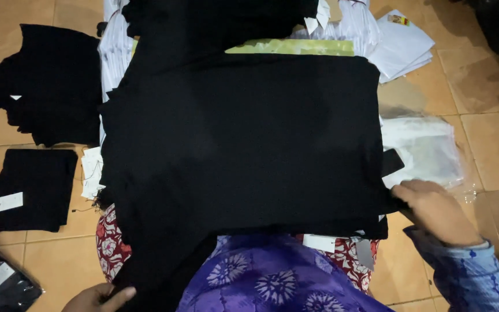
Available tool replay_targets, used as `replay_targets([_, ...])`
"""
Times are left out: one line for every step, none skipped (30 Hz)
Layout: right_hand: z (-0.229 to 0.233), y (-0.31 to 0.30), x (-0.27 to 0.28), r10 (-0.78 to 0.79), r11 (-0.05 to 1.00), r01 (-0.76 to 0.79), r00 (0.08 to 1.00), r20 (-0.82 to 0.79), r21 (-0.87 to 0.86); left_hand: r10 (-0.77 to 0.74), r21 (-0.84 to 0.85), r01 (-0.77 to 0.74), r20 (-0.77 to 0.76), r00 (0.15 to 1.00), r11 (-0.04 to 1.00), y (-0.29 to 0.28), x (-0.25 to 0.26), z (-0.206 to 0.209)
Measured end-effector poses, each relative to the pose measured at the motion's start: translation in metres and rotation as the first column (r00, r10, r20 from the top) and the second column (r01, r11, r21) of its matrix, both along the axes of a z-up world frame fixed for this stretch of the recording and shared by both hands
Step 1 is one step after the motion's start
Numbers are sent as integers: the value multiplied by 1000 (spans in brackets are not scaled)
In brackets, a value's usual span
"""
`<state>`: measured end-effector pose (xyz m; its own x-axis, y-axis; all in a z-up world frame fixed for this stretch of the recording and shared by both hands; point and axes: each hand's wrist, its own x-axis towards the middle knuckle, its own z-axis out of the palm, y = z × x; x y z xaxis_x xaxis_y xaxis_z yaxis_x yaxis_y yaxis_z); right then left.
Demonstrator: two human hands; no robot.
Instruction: The person is attaching tags to black garments and folding them into organized stacks on the floor.
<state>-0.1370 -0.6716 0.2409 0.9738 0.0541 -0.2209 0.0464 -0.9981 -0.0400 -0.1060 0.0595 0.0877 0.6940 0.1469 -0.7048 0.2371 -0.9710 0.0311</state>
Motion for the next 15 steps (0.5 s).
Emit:
replay_targets([-5, -5, -1, -38, 996, 33, 997, 66, 78, 18, -37, -25, -192, 981, 999, 3, 3, 5])
replay_targets([-10, -10, -2, -81, 986, 60, 988, 128, 157, 26, -71, -57, -376, 926, 996, 6, 7, 11])
replay_targets([-19, -23, -10, -74, 986, 53, 989, 130, 156, 33, -72, -64, -375, 927, 995, 8, 7, 10])
replay_targets([-27, -35, -18, -100, 963, 65, 987, 124, 262, -28, -167, -37, -371, 928, 985, 10, 7, 11])
replay_targets([-36, -47, -21, -116, 928, 66, 987, 115, 367, -77, -259, -20, -358, 930, 966, 13, 4, 11])
replay_targets([-36, -51, -26, -99, 928, 50, 988, 117, 369, -61, -258, -35, -356, 933, 966, 15, 2, 11])
replay_targets([-37, -56, -27, -156, 909, 141, 988, 9, 392, -128, -388, -9, -325, 937, 921, 19, -4, 11])
replay_targets([-38, -60, -27, -209, 886, 232, 973, -101, 401, -188, -511, 20, -280, 941, 859, 24, -10, 12])
replay_targets([-46, -70, -26, -177, 892, 201, 979, -98, 404, -156, -509, -7, -277, 948, 861, 24, -10, 12])
replay_targets([-53, -79, -24, -134, 839, 170, 985, -106, 516, -204, -622, 25, -218, 954, 783, 26, -11, 11])
replay_targets([-58, -90, -23, -92, 774, 143, 989, -114, 616, -244, -724, 63, -148, 958, 687, 26, -13, 10])
replay_targets([-61, -101, -15, -60, 780, 117, 992, -112, 615, -214, -725, 43, -146, 966, 687, 16, 1, 5])
replay_targets([-63, -112, -8, -63, 680, 164, 984, -167, 714, -129, -895, -117, -189, 974, 430, 8, 19, 1])
replay_targets([-64, -123, 0, -57, 568, 216, 973, -224, 794, -64, -964, -239, -247, 967, 114, 0, 38, -3])
replay_targets([-91, -144, 6, -39, 572, 201, 975, -218, 795, -46, -966, -235, -241, 969, 109, -10, 77, -22])
